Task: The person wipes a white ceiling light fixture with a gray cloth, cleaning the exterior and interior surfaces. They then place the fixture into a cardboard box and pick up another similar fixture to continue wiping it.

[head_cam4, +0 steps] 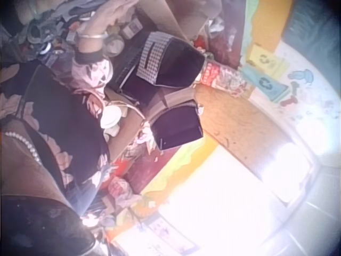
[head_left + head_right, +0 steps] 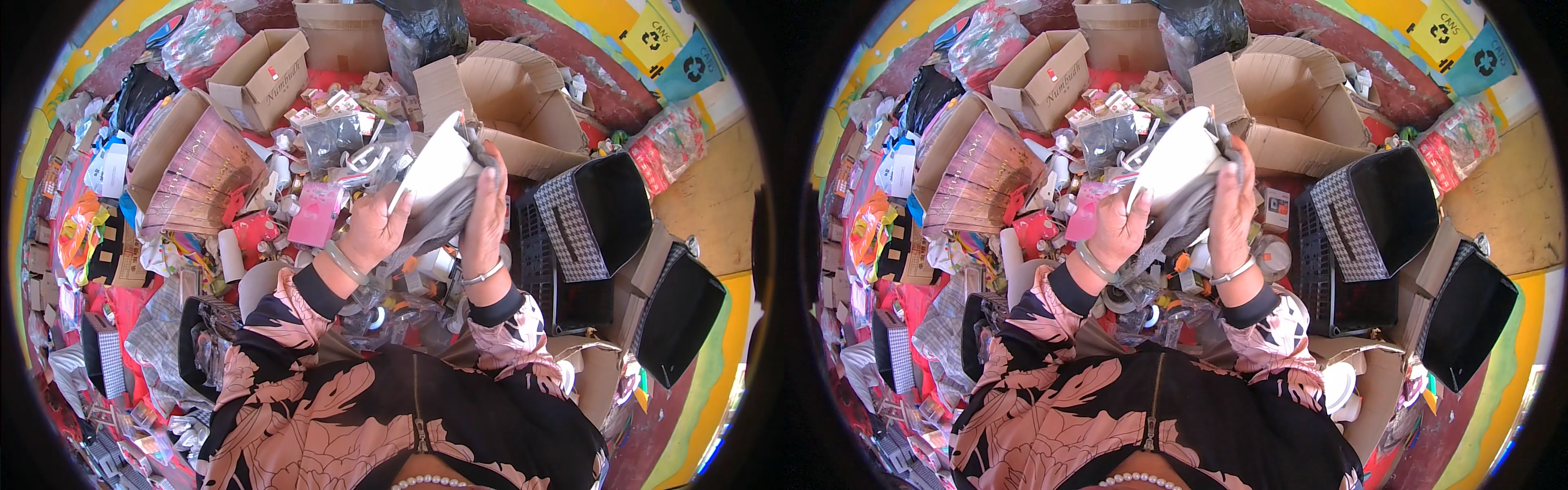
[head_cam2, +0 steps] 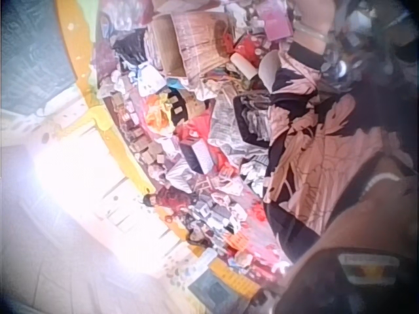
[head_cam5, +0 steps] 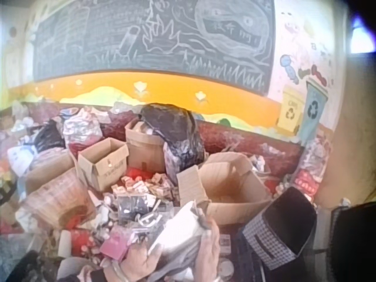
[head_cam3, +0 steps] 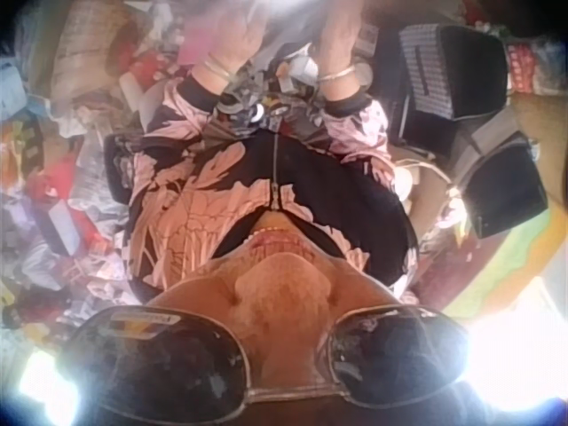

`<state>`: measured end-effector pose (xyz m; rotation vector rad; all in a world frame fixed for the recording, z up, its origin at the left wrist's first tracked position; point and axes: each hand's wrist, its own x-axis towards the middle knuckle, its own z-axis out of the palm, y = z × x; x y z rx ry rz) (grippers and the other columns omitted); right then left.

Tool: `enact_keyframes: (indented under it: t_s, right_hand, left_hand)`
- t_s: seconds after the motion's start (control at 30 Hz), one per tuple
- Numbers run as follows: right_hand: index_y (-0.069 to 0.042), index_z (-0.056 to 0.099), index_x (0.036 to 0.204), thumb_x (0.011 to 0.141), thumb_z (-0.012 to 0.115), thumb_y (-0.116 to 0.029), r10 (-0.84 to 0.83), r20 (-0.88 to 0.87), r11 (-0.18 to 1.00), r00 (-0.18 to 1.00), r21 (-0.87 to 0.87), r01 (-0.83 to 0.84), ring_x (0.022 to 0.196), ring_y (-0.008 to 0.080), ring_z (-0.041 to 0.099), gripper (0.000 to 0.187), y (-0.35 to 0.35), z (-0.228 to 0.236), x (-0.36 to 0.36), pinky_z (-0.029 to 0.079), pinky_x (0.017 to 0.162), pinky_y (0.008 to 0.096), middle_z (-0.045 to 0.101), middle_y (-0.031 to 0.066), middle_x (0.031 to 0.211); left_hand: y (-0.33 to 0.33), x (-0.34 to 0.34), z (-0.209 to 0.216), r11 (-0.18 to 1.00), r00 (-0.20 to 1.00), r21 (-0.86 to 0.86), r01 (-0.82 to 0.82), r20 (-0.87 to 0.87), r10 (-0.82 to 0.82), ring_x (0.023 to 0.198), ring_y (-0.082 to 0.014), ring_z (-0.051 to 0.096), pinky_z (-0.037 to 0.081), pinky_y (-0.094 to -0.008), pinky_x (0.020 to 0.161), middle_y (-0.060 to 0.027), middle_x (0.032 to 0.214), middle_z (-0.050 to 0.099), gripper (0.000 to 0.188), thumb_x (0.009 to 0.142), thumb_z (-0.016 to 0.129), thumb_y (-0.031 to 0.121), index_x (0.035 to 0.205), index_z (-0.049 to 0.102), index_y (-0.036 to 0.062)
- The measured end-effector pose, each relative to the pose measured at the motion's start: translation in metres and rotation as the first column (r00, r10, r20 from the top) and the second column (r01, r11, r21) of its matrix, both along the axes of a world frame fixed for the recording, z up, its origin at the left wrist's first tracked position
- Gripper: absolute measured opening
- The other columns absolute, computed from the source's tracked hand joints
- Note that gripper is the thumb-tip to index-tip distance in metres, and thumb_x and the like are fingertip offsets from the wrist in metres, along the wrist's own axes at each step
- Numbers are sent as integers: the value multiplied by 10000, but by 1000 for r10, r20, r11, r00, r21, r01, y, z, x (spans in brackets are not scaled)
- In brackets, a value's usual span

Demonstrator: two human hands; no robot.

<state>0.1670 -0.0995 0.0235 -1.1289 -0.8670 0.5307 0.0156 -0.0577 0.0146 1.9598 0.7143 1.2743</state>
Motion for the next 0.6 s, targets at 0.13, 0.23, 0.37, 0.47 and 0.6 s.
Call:
enact_keyframes:
  t_s: [0.13, 0.23, 0.37, 0.47, 0.6]
  right_hand:
    - [-13, 530, 1101, 924, 448, -336, 3, -182, 993, 983, -116, -25, 821, 149, 555, 377, -1, -7, 37, 451, 756, 267, 583, 81, 928]
    - [-18, 562, 1026, 919, 480, -296, -11, -443, 1000, 897, -27, -1, 836, 164, 581, 308, 5, -13, 69, 467, 763, 286, 605, 88, 936]
    - [-34, 553, 993, 936, 457, -250, -189, -387, 980, 903, -20, 196, 834, 145, 560, 243, -8, 27, 70, 456, 759, 276, 594, 64, 929]
    - [-52, 553, 1006, 931, 482, -267, -178, -340, 981, 923, 15, 194, 822, 134, 555, 239, -10, 28, 69, 455, 760, 269, 594, 52, 908]
    - [-53, 541, 1029, 929, 496, -250, -107, 116, 992, 987, -54, 114, 795, 129, 553, 225, -5, 14, 49, 445, 725, 251, 599, 35, 917]
  left_hand:
    - [6, -1, -10, 992, 998, -120, 35, 47, -30, 574, -112, 539, 426, -276, 523, -49, 636, 582, 325, 946, 444, 263, 928, 592, -26]
    - [11, -1, -18, 953, 959, -275, 126, 281, -46, 664, -122, 576, 453, -281, 600, -83, 760, 639, 365, 942, 453, 306, 1049, 584, -17]
    - [16, -13, -10, 958, 983, -269, 100, 175, -54, 631, -102, 538, 437, -272, 569, -56, 724, 620, 354, 949, 445, 286, 1027, 583, -31]
    - [17, -16, -6, 996, 999, -95, -4, 41, 8, 570, -193, 554, 432, -300, 535, -115, 661, 582, 306, 935, 466, 258, 929, 585, -23]
    - [9, -14, 1, 998, 998, 44, -35, -58, 38, 587, -306, 572, 443, -349, 531, -156, 670, 577, 218, 917, 480, 184, 881, 571, -10]
